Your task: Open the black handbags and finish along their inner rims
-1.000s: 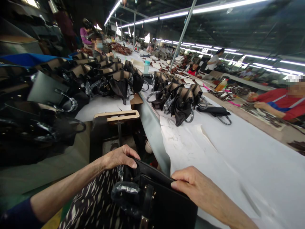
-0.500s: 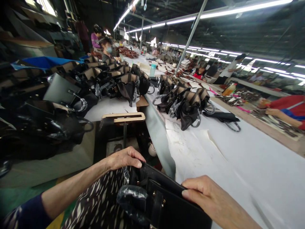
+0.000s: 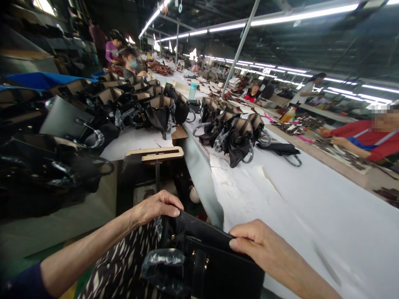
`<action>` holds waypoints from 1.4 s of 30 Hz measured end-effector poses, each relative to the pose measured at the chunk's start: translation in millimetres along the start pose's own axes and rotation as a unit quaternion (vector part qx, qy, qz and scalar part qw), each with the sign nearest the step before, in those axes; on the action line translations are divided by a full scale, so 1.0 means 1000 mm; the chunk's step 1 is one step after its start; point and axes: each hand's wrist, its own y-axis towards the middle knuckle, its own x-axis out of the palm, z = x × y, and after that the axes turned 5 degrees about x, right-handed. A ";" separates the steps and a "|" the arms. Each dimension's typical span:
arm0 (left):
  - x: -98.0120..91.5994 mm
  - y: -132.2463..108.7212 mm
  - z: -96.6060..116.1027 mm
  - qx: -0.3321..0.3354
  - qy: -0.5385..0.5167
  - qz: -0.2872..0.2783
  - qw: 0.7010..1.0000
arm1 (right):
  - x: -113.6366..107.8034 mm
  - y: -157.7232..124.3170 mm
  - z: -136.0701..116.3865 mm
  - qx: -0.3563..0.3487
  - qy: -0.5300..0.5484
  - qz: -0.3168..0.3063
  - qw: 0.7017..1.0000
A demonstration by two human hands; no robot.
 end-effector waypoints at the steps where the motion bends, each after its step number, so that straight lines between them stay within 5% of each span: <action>1: 0.001 -0.001 0.004 0.001 0.030 -0.010 1.000 | 0.000 0.000 -0.002 0.000 0.000 0.001 1.000; 5: 0.007 -0.002 0.024 0.021 0.147 -0.044 0.988 | 0.001 -0.001 -0.011 -0.007 -0.022 0.016 1.000; 13: 0.006 0.005 0.030 -0.028 0.181 -0.086 0.979 | 0.002 -0.003 -0.017 -0.003 -0.079 0.037 0.996; 17: 0.019 0.001 0.037 0.059 0.293 -0.108 0.948 | 0.003 0.000 -0.017 -0.012 -0.089 0.033 0.995; 21: 0.038 0.000 0.044 0.168 0.410 -0.082 0.893 | 0.004 0.003 -0.023 -0.022 -0.089 0.046 0.995; 24: 0.048 0.000 0.041 0.191 0.434 -0.050 0.879 | 0.003 0.004 -0.027 -0.031 -0.089 0.058 0.994; 32: 0.052 -0.005 0.034 0.217 0.406 -0.029 0.887 | 0.001 0.006 -0.027 -0.046 -0.077 0.064 0.994; 42: 0.059 -0.005 0.042 0.129 0.360 -0.049 0.923 | 0.005 0.009 -0.030 -0.042 -0.103 0.072 0.991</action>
